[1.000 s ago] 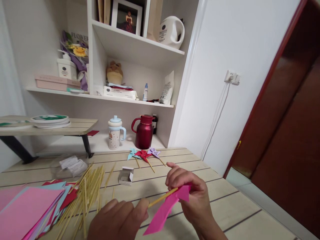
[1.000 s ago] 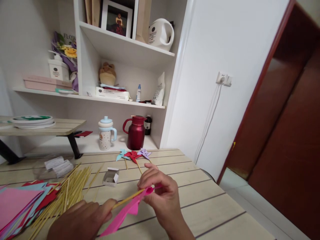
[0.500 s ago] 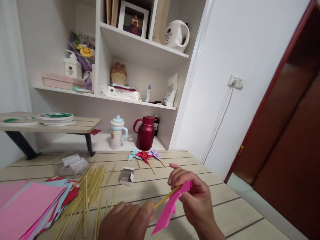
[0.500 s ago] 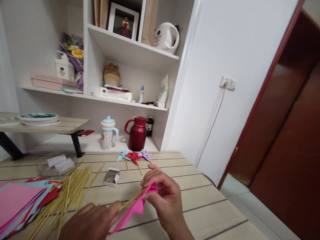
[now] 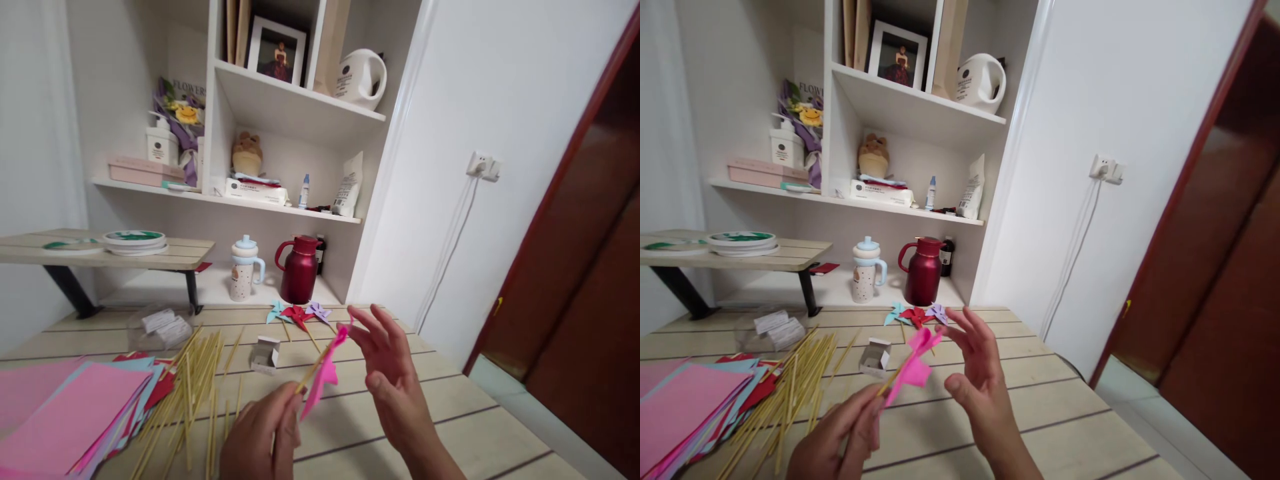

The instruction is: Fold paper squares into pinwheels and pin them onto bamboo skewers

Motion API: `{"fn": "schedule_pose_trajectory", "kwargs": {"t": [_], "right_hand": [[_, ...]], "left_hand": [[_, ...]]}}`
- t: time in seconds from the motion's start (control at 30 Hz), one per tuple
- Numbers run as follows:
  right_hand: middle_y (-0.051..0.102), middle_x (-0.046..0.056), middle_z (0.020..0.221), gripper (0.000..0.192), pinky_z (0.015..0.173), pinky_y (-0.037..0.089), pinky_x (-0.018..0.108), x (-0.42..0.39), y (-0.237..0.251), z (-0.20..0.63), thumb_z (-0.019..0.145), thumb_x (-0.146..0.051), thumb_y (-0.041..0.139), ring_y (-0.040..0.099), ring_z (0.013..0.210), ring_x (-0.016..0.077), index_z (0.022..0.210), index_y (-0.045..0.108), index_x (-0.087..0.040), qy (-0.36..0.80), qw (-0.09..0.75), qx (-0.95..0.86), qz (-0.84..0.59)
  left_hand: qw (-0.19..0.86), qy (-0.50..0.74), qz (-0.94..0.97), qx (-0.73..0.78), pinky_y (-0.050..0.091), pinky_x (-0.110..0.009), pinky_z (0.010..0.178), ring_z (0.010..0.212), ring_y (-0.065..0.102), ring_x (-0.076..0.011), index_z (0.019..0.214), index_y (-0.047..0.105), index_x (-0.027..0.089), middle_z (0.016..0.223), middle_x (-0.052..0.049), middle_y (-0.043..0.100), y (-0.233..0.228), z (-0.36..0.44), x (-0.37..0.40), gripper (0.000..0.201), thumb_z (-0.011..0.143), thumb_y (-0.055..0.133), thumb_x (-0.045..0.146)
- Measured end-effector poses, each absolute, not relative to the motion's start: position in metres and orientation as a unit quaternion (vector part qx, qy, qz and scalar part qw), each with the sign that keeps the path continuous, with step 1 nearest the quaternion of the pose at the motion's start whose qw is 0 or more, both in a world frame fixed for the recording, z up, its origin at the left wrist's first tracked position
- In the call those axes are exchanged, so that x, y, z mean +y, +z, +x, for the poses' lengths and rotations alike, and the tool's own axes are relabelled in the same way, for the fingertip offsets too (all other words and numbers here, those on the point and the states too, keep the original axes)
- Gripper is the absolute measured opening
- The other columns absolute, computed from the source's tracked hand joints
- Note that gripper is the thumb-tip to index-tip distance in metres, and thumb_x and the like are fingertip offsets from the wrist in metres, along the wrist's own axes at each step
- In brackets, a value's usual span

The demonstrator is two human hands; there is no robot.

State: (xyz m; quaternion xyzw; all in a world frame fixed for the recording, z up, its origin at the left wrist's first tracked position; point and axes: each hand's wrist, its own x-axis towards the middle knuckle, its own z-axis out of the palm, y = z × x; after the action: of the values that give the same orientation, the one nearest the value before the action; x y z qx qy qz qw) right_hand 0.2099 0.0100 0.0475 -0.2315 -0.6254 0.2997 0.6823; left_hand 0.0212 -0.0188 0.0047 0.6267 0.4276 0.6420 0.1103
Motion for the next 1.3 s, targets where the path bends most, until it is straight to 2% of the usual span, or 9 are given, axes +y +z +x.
{"fn": "schedule_pose_trajectory", "kwargs": {"t": [0.1, 0.17, 0.3, 0.43, 0.63, 0.87, 1.1, 1.2, 1.3], "right_hand": [[0.050, 0.006, 0.145, 0.063, 0.106, 0.041, 0.047, 0.015, 0.048, 0.207, 0.086, -0.054, 0.065, 0.058, 0.121, 0.0273, 0.141, 0.042, -0.038, 0.308, 0.715, -0.564, -0.275], [0.062, 0.005, 0.126, 0.047, 0.097, 0.047, 0.041, 0.018, 0.044, 0.205, 0.088, -0.050, 0.064, 0.064, 0.105, 0.0225, 0.131, 0.052, -0.034, 0.330, 0.716, -0.515, -0.336], [0.063, 0.000, 0.068, 0.034, 0.061, 0.045, 0.028, 0.023, 0.029, 0.187, 0.082, -0.051, 0.070, 0.057, 0.059, 0.0138, 0.077, 0.064, -0.018, 0.455, 0.565, -0.550, -0.413], [0.065, -0.001, 0.064, 0.046, 0.047, 0.036, 0.022, 0.016, 0.013, 0.155, 0.073, -0.060, 0.072, 0.056, 0.047, 0.0103, 0.070, 0.059, -0.017, 0.556, 0.453, -0.570, -0.401], [0.072, 0.002, 0.081, 0.043, 0.044, 0.038, 0.019, 0.004, 0.004, 0.137, 0.077, -0.058, 0.069, 0.062, 0.048, 0.0082, 0.082, 0.060, -0.017, 0.613, 0.454, -0.532, -0.368], [0.064, -0.005, 0.056, 0.037, 0.050, 0.048, 0.022, 0.006, 0.005, 0.135, 0.055, -0.038, 0.087, 0.058, 0.046, 0.0091, 0.075, 0.064, -0.016, 0.633, 0.475, -0.487, -0.371], [0.061, -0.006, 0.049, 0.019, 0.045, 0.040, 0.021, 0.007, -0.002, 0.133, 0.061, -0.024, 0.078, 0.054, 0.042, 0.0090, 0.069, 0.062, -0.017, 0.578, 0.516, -0.506, -0.380], [0.060, -0.006, 0.049, 0.018, 0.044, 0.038, 0.021, 0.007, 0.000, 0.135, 0.062, -0.024, 0.077, 0.053, 0.042, 0.0095, 0.069, 0.061, -0.018, 0.564, 0.517, -0.516, -0.386], [0.063, -0.005, 0.052, 0.019, 0.048, 0.044, 0.024, 0.012, 0.010, 0.144, 0.064, -0.028, 0.075, 0.058, 0.045, 0.0116, 0.072, 0.060, -0.019, 0.533, 0.517, -0.532, -0.407]], "left_hand": [[0.367, 0.661, 0.487, 0.438, 0.047, -0.024, 0.055, 0.052, 0.058, -0.0141, 0.089, 0.076, 0.022, 0.054, 0.002, 0.064, 0.005, 0.026, -0.014, 0.038, 0.084, 0.062, 0.057], [0.470, 0.667, 0.398, 0.419, 0.052, -0.028, 0.073, 0.069, 0.067, -0.0184, 0.081, 0.077, 0.019, 0.068, -0.003, 0.073, 0.008, 0.027, -0.008, 0.041, 0.074, 0.072, 0.059], [0.561, 0.667, 0.281, 0.401, 0.048, -0.030, 0.083, 0.100, 0.067, -0.0242, 0.078, 0.076, 0.017, 0.099, -0.010, 0.077, 0.008, 0.025, 0.000, 0.037, 0.066, 0.082, 0.052], [0.603, 0.657, 0.236, 0.386, 0.050, -0.027, 0.077, 0.099, 0.066, -0.0214, 0.092, 0.075, 0.018, 0.115, -0.009, 0.072, 0.010, 0.020, -0.002, 0.033, 0.072, 0.081, 0.044], [0.641, 0.637, 0.204, 0.376, 0.052, -0.025, 0.069, 0.088, 0.065, -0.0148, 0.100, 0.073, 0.021, 0.126, -0.005, 0.065, 0.023, 0.015, -0.010, 0.020, 0.084, 0.072, 0.033], [0.680, 0.618, 0.188, 0.347, 0.053, -0.024, 0.064, 0.072, 0.067, -0.0137, 0.109, 0.068, 0.016, 0.091, -0.005, 0.069, 0.021, 0.025, -0.008, 0.031, 0.084, 0.072, 0.035], [0.689, 0.605, 0.218, 0.334, 0.049, -0.025, 0.056, 0.071, 0.071, -0.0204, 0.118, 0.062, 0.014, 0.084, -0.008, 0.072, 0.011, 0.033, -0.004, 0.046, 0.083, 0.072, 0.040], [0.670, 0.599, 0.260, 0.353, 0.046, -0.024, 0.056, 0.079, 0.072, -0.0220, 0.124, 0.061, 0.013, 0.092, -0.012, 0.073, 0.007, 0.033, -0.004, 0.055, 0.082, 0.070, 0.048], [0.615, 0.610, 0.308, 0.394, 0.049, -0.025, 0.075, 0.107, 0.066, -0.0221, 0.126, 0.062, 0.020, 0.119, -0.011, 0.069, 0.002, 0.033, -0.004, 0.052, 0.082, 0.071, 0.047]]}}
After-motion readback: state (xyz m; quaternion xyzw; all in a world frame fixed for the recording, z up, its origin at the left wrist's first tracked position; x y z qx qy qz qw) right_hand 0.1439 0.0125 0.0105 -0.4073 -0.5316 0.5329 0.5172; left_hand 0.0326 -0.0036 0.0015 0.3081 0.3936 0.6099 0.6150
